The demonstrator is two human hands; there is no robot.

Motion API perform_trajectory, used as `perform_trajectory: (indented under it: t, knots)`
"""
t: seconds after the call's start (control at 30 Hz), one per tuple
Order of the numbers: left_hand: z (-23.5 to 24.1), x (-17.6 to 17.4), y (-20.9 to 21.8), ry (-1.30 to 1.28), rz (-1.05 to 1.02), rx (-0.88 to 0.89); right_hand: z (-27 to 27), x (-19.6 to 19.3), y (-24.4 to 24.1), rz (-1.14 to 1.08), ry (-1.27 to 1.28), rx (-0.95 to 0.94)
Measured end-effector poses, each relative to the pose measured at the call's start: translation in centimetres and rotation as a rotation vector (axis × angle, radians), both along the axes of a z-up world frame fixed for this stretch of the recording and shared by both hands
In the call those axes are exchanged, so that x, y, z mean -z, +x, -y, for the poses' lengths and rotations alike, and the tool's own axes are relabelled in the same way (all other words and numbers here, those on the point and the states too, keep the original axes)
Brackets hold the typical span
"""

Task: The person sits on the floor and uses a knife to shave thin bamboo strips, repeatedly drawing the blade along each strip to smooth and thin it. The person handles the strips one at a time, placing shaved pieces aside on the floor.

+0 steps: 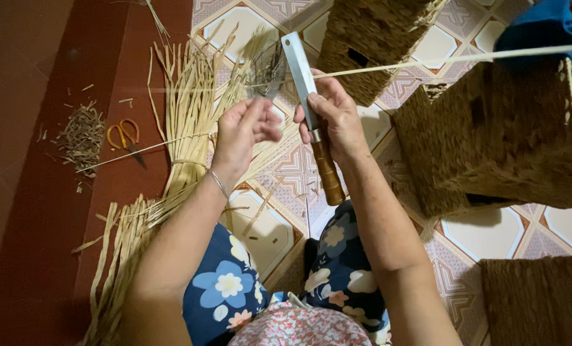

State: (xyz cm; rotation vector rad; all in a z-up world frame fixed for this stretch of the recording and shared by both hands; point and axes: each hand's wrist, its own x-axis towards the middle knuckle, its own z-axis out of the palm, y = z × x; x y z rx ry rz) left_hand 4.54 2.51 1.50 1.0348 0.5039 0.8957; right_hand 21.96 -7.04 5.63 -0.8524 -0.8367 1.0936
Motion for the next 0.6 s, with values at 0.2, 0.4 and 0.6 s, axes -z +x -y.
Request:
perform_trajectory:
  t: [0.2,0.4,0.6]
  knots:
    - [-0.8,-0.2,-0.7,1.376,-0.609,-0.716,-1.8,1.2,0.2,0.108,-0.087,-0.165]
    - [-2.5,2.6,-0.5,0.954,-0.465,-0.341,-2.3,1.9,-0.9,0.164,-0.189,-0.235]
    - [-3.6,4.9,-0.6,0.674,-0.322,-0.164,-2.0,2.0,2.0,0.15,-0.139,-0.112]
